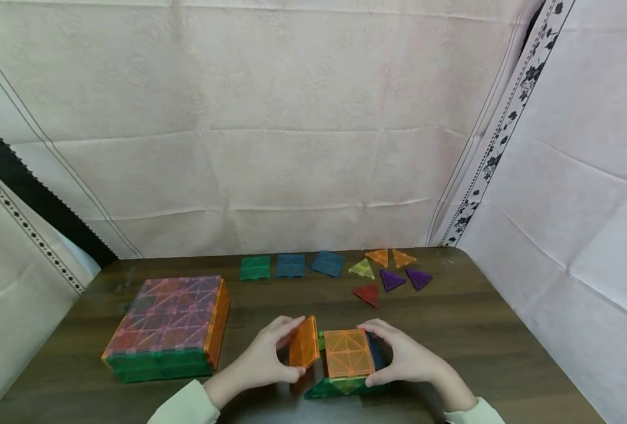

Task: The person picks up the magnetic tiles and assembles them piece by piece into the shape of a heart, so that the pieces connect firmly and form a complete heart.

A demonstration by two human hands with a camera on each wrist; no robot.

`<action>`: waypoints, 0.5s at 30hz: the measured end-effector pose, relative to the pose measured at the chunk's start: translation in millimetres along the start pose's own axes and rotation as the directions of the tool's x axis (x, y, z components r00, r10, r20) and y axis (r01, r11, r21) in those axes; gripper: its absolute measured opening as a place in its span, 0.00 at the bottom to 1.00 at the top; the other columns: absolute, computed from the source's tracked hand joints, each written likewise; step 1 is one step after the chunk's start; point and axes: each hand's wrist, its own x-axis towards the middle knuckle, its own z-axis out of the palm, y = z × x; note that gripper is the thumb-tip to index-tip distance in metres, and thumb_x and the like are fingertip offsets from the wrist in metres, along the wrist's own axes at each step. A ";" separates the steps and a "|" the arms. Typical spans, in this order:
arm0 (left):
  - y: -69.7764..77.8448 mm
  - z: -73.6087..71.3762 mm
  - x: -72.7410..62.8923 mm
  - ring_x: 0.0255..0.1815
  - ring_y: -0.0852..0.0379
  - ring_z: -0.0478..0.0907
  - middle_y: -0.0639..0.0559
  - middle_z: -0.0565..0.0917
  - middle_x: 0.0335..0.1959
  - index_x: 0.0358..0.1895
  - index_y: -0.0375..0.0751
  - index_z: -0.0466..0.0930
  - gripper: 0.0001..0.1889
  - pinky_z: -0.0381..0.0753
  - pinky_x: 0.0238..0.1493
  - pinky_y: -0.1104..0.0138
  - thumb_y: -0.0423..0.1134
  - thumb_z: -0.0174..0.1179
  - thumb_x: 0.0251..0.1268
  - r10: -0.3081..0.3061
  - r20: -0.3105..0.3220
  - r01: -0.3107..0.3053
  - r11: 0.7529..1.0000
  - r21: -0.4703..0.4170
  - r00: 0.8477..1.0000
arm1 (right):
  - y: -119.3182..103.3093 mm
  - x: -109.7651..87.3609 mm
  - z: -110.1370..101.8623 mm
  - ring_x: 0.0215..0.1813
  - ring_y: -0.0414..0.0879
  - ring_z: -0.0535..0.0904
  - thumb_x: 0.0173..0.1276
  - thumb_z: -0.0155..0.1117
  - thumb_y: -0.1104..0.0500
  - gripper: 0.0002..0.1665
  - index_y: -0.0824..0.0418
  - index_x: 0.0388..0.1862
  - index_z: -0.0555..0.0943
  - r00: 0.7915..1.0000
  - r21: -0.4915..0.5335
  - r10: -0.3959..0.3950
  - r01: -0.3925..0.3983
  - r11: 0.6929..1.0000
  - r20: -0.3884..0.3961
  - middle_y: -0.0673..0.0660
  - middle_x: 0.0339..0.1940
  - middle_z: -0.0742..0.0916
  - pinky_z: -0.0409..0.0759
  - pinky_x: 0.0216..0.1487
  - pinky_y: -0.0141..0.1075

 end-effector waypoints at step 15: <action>-6.7 12.9 -4.6 0.55 0.57 0.68 0.52 0.68 0.53 0.69 0.37 0.64 0.43 0.71 0.61 0.63 0.34 0.71 0.44 -0.068 0.114 0.064 0.997 0.036 0.991 | -2.1 0.8 3.1 0.62 0.46 0.70 0.51 0.78 0.45 0.51 0.61 0.70 0.66 1.000 0.003 -0.003 0.003 1.000 0.001 0.53 0.66 0.72 0.72 0.61 0.44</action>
